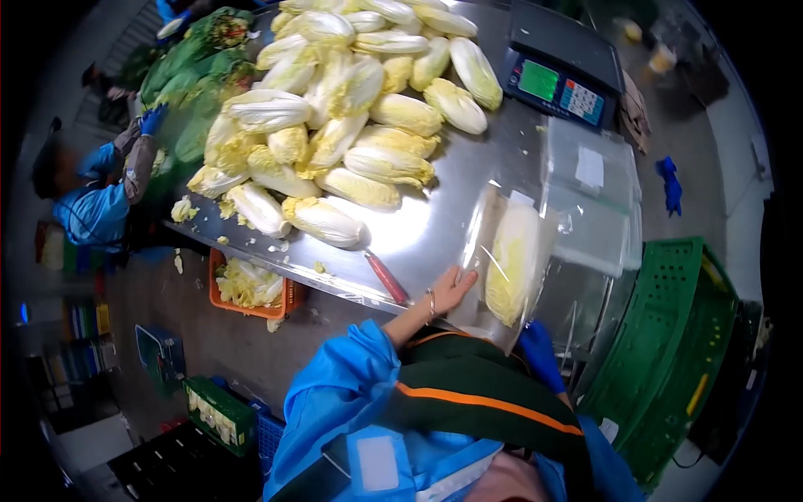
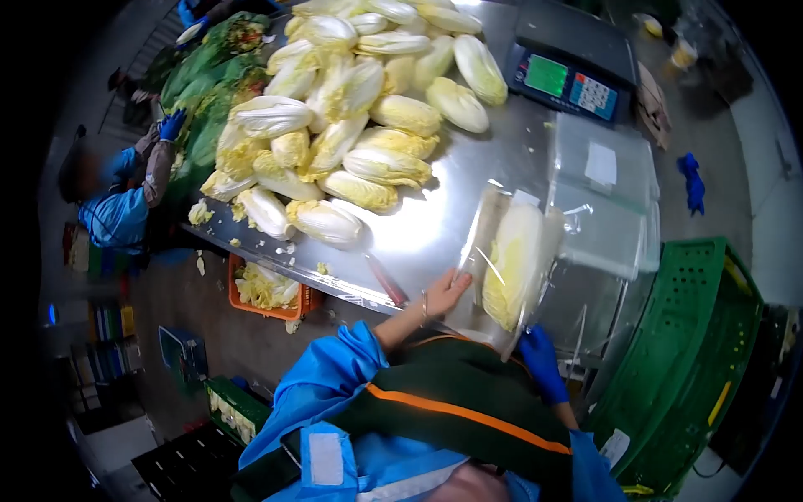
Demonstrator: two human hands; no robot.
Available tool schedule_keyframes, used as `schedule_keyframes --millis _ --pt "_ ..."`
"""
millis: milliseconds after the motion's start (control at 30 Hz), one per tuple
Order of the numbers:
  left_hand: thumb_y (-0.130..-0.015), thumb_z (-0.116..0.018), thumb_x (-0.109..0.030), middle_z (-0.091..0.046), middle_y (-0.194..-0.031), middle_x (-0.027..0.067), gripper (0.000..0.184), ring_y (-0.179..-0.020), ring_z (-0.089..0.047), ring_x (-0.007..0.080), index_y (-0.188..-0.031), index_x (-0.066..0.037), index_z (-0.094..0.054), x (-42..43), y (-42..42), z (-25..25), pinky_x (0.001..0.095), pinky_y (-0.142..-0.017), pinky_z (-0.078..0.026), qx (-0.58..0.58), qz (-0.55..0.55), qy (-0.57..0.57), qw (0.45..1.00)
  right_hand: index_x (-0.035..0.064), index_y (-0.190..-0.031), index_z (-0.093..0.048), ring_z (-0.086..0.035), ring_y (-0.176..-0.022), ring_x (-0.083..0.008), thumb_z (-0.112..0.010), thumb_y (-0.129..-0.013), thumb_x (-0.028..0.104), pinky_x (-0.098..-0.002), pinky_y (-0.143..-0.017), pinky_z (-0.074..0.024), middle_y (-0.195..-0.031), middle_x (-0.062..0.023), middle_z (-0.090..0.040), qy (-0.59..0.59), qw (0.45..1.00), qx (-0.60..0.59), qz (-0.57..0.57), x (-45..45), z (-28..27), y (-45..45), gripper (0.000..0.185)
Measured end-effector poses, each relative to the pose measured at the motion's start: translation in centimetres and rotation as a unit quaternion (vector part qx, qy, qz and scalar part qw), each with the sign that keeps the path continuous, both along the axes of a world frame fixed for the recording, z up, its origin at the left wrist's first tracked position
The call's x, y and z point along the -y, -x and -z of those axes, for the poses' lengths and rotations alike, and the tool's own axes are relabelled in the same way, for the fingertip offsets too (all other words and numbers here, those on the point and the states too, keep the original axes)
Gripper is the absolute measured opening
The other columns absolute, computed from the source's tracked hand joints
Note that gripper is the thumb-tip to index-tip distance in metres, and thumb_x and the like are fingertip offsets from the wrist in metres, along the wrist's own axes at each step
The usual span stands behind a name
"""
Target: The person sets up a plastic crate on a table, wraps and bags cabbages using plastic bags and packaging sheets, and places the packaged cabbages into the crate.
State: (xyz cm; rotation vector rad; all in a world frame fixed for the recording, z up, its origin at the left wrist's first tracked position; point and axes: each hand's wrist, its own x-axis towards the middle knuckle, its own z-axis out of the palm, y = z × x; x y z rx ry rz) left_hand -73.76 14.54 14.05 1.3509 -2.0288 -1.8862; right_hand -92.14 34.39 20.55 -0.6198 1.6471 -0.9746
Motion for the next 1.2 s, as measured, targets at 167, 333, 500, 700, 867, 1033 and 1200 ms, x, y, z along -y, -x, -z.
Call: schedule_keyframes --millis 167,333,500,700,867,1033,1200 --pt "-0.094 -0.043 -0.027 -0.055 -0.071 0.0125 0.027 -0.066 -0.055 0.0247 -0.092 -0.002 -0.051 -2.9 0.3 -3.7 0.0339 -0.067 -0.046 -0.119 -0.014 0.086 0.989 0.0016 -0.092 -0.054 -0.053 -0.082 -0.0139 -0.049 -0.089 0.014 -0.0276 -0.074 -0.0437 -0.086 -0.0068 -0.055 -0.007 0.999 -0.033 -0.007 -0.9 -1.0 -0.3 0.013" --pt "-0.089 -0.05 -0.014 -0.058 -0.08 0.0121 0.019 -0.074 -0.059 0.026 -0.105 -0.004 -0.051 1.5 2.1 -8.3 0.0324 -0.068 -0.046 -0.197 0.027 -0.021 0.98 0.0029 -0.091 -0.059 -0.056 -0.083 -0.0197 -0.053 -0.086 0.016 -0.0311 -0.078 -0.0456 -0.084 -0.0085 -0.057 0.009 0.978 0.068 0.199 2.1 -5.5 3.2 0.015" --pt "-0.073 -0.063 -0.009 -0.038 -0.129 0.0166 0.069 -0.116 -0.041 0.0321 -0.134 -0.006 -0.029 7.6 2.3 -11.0 0.0395 -0.092 -0.036 -0.187 0.119 0.394 0.892 0.0024 -0.095 -0.06 -0.06 -0.087 -0.0238 -0.052 -0.086 0.016 -0.0355 -0.08 -0.0487 -0.099 -0.0145 -0.061 0.193 0.878 0.336 0.281 9.8 -13.3 4.1 0.018" --pt "-0.054 -0.078 -0.023 -0.032 -0.136 0.0195 0.108 -0.126 -0.031 0.038 -0.139 -0.003 -0.015 9.5 6.4 -10.4 0.046 -0.102 -0.027 -0.308 0.003 0.498 0.811 0.0023 -0.095 -0.059 -0.061 -0.082 -0.024 -0.052 -0.085 0.016 -0.0382 -0.079 -0.0496 -0.091 -0.013 -0.063 0.147 0.854 0.46 0.193 15.1 -16.7 6.6 0.018" --pt "-0.053 -0.083 -0.026 -0.049 -0.122 0.016 0.116 -0.116 -0.045 0.0315 -0.141 -0.005 -0.01 10.0 8.6 -12.0 0.0407 -0.1 -0.032 -0.381 0.065 0.348 0.854 0.0069 -0.105 -0.058 -0.055 -0.103 -0.0321 -0.059 -0.073 0.0 -0.0452 -0.092 -0.0413 -0.106 -0.0123 -0.059 0.184 0.757 -0.626 -0.033 14.8 -20.8 9.7 0.033" --pt "-0.053 -0.081 -0.026 -0.043 -0.127 0.0176 0.112 -0.116 -0.043 0.0322 -0.14 -0.003 -0.014 9.8 10.9 -12.2 0.0406 -0.101 -0.029 -0.402 0.084 0.322 0.853 0.0209 -0.122 -0.053 -0.046 -0.119 -0.0279 -0.065 -0.064 -0.001 -0.0524 -0.106 -0.0233 -0.118 -0.0062 -0.054 0.209 0.587 -0.673 -0.399 15.8 -25.3 8.9 0.064" --pt "-0.06 -0.078 -0.026 -0.048 -0.123 0.0176 0.086 -0.108 -0.05 0.0302 -0.133 -0.004 -0.036 12.0 13.2 -14.1 0.0372 -0.096 -0.037 -0.372 0.052 0.317 0.871 0.0155 -0.124 -0.051 -0.05 -0.114 -0.0244 -0.063 -0.071 0.0 -0.0478 -0.101 -0.0321 -0.118 -0.0093 -0.055 0.184 0.601 -0.718 -0.299 11.0 -32.0 14.6 0.056"
